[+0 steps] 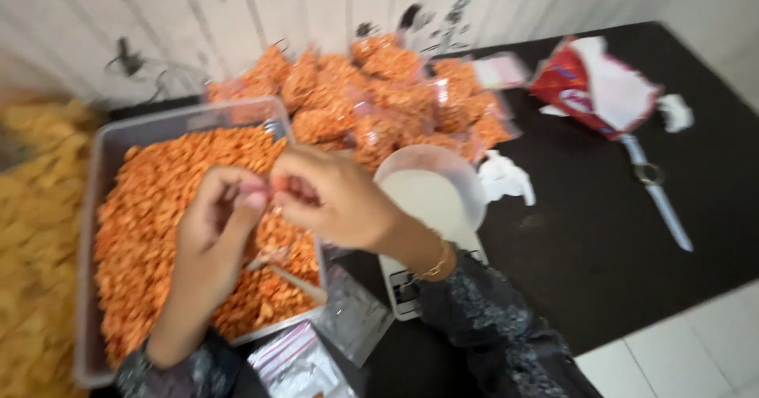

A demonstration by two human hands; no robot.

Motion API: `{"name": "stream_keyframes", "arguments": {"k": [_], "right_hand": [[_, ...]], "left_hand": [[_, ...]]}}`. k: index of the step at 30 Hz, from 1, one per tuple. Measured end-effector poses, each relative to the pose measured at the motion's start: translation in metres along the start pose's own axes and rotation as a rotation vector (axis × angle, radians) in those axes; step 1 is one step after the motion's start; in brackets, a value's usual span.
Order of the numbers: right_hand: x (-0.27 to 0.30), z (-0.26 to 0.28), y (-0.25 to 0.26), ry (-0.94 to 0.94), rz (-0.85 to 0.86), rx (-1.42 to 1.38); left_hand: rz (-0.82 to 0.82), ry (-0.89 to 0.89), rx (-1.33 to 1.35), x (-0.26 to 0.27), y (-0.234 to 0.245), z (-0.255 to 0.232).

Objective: Packing small orange snacks into plastic bags, weighing them on a scale, and sealing them.

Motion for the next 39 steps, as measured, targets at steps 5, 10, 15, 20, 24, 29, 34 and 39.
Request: {"name": "stream_keyframes", "arguments": {"k": [5,10,15,20,24,29,34,39], "right_hand": [[0.000,-0.009,0.004,-0.002,-0.008,-0.035],[0.003,-0.033,0.001,0.027,0.018,-0.022],[0.004,-0.053,0.002,0.021,0.021,0.020],[-0.001,-0.036,0.004,-0.009,0.043,-0.021],[0.001,-0.038,0.004,-0.029,0.044,-0.012],[0.013,-0.042,0.058,-0.147,-0.038,0.074],[0.029,-0.070,0.168,-0.285,-0.353,0.277],[0.060,-0.158,0.212,-0.314,-0.431,0.426]], "left_hand": [[-0.068,-0.111,-0.088,-0.003,0.000,-0.006],[-0.120,-0.182,-0.128,-0.007,-0.004,-0.013],[-0.114,-0.157,-0.066,-0.007,-0.009,-0.009],[-0.085,-0.099,0.035,-0.009,-0.012,-0.002],[-0.088,-0.121,0.092,-0.010,-0.016,-0.001],[-0.026,-0.157,0.115,-0.007,-0.022,-0.021],[-0.066,-0.091,0.048,-0.011,-0.008,-0.015],[-0.066,-0.069,-0.048,-0.018,-0.019,0.006]]}}
Point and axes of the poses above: each hand's wrist, its own x-axis away from the middle knuckle, its own y-axis out of the back of the hand, z = x × y, the point moved 10 cm from there along -x, towards the middle knuckle, and after that the axes turned 15 degrees about -x, right-handed, at the moved point
